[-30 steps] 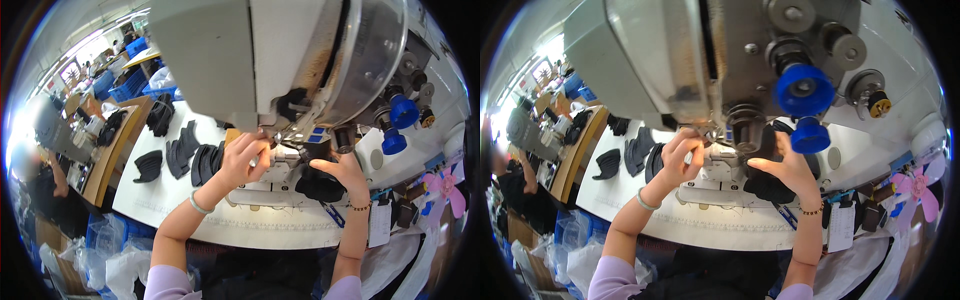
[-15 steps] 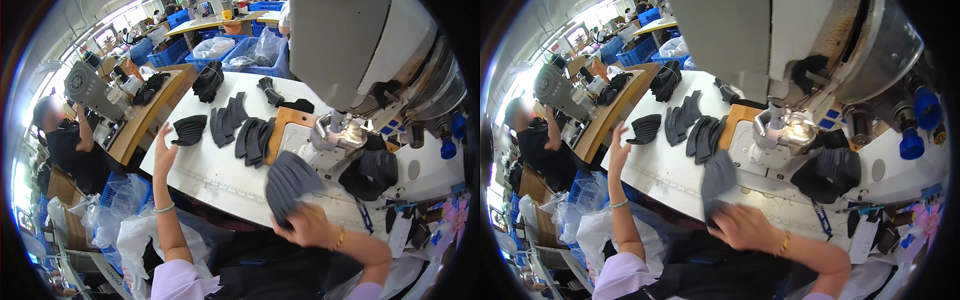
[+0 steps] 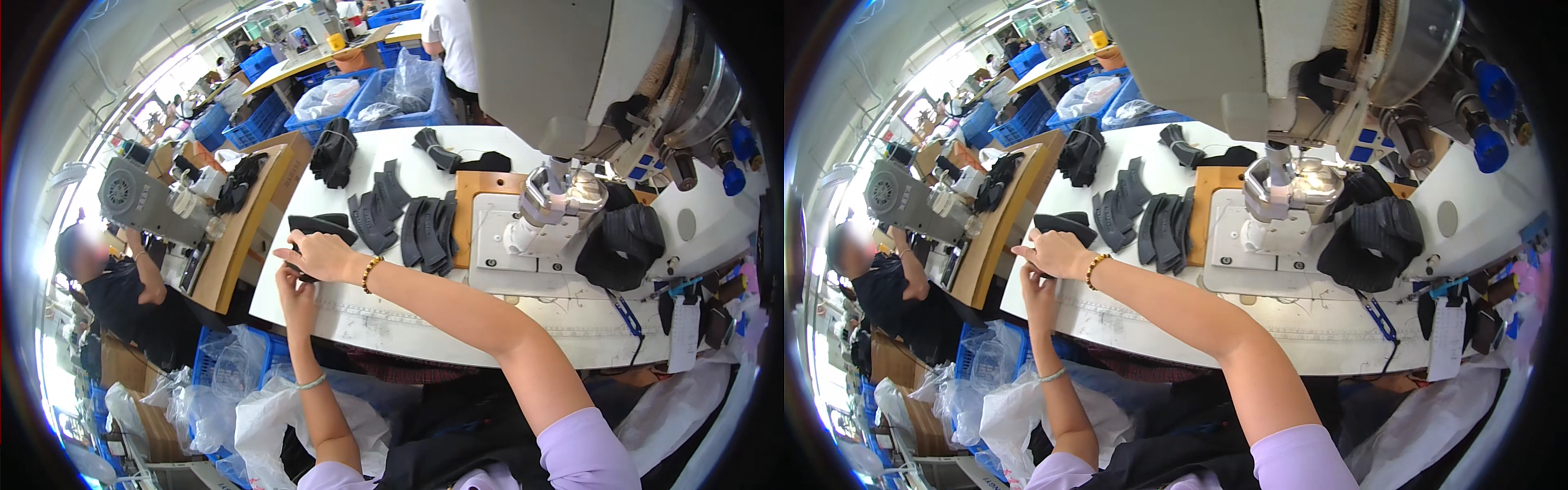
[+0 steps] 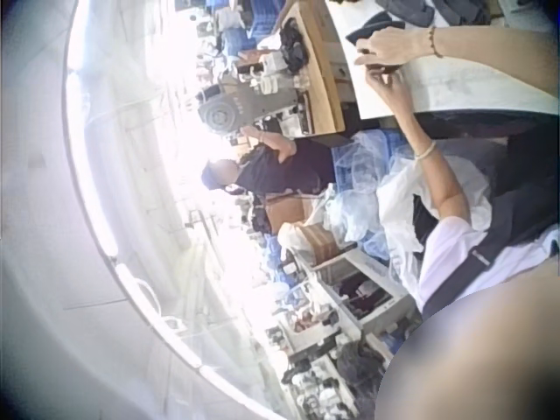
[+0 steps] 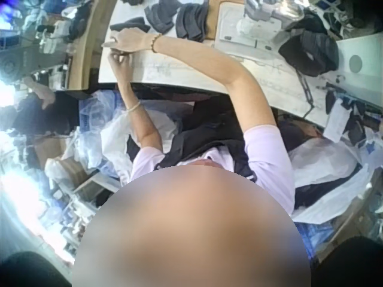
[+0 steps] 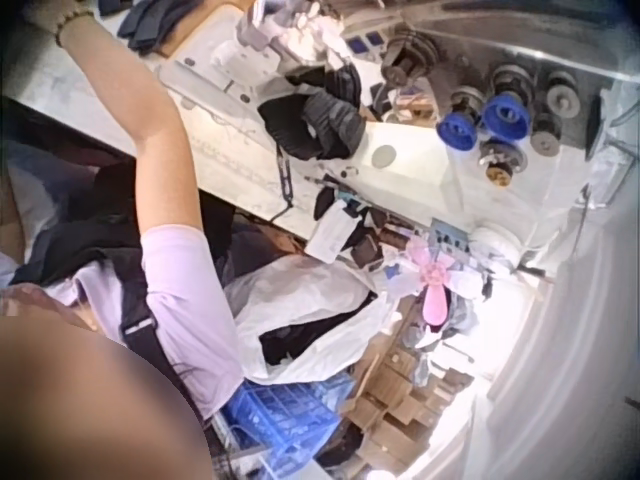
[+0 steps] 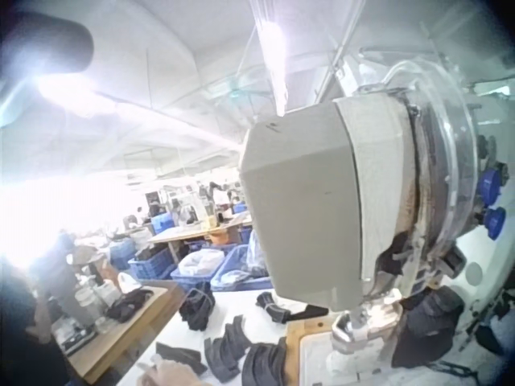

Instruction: Sewing together components of a black shoe upper using an industrial sewing machine.

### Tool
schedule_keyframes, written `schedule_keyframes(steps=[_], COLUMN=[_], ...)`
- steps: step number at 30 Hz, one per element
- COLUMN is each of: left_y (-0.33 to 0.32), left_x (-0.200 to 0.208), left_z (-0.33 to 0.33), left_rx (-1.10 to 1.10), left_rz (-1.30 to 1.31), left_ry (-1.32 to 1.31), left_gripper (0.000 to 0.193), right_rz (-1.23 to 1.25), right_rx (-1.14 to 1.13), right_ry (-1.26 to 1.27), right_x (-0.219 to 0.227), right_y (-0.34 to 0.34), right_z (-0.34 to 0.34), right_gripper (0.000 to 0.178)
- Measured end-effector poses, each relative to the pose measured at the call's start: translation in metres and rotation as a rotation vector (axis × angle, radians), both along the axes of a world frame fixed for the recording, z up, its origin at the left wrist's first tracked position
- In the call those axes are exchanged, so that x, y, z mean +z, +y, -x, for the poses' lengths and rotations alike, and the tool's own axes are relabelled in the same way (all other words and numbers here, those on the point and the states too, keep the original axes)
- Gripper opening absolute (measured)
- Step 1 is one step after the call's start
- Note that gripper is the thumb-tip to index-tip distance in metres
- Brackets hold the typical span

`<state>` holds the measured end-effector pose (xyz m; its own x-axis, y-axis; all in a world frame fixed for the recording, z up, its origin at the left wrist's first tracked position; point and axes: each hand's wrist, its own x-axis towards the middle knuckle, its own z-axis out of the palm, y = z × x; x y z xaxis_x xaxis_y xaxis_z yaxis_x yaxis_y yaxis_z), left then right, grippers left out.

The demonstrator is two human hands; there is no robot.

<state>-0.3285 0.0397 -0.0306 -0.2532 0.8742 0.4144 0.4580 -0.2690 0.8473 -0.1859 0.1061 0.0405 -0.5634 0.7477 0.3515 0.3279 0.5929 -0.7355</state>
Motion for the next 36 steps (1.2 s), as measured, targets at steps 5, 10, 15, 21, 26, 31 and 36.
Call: schedule_keyframes(steps=[5,10,15,21,26,31,36], left_y=[-0.004,0.023,0.144,0.206,0.217,0.195,0.126], left_x=[0.026,0.058,0.061,0.031,0.014,0.031,0.069], left_z=[-0.017,-0.087,-0.158,-0.169,-0.16,-0.162,-0.174], left_rx=[0.456,0.035,-0.08,0.02,0.006,0.038,-0.117], left_rz=[-0.19,-0.279,-0.022,0.311,0.33,0.169,0.067], left_ry=[0.064,0.226,0.681,0.904,0.699,0.536,0.177], left_gripper=[0.042,0.022,0.024,0.05,0.052,0.044,0.031], right_rz=[-0.649,-0.695,-0.497,-0.398,-0.564,-0.415,-0.742], right_rx=[-0.031,0.111,0.068,-0.541,-0.832,-0.86,-0.782], right_ry=[-0.014,-0.164,-0.372,-0.745,-0.988,-1.062,-1.15], right_x=[0.0,-0.01,-0.006,0.001,-0.018,-0.055,-0.043], right_y=[-0.047,-0.14,-0.192,-0.229,-0.204,-0.172,-0.189], right_z=[-0.06,-0.151,-0.222,-0.324,-0.377,-0.377,-0.38], right_gripper=[0.037,0.016,0.007,0.014,0.047,0.047,0.045])
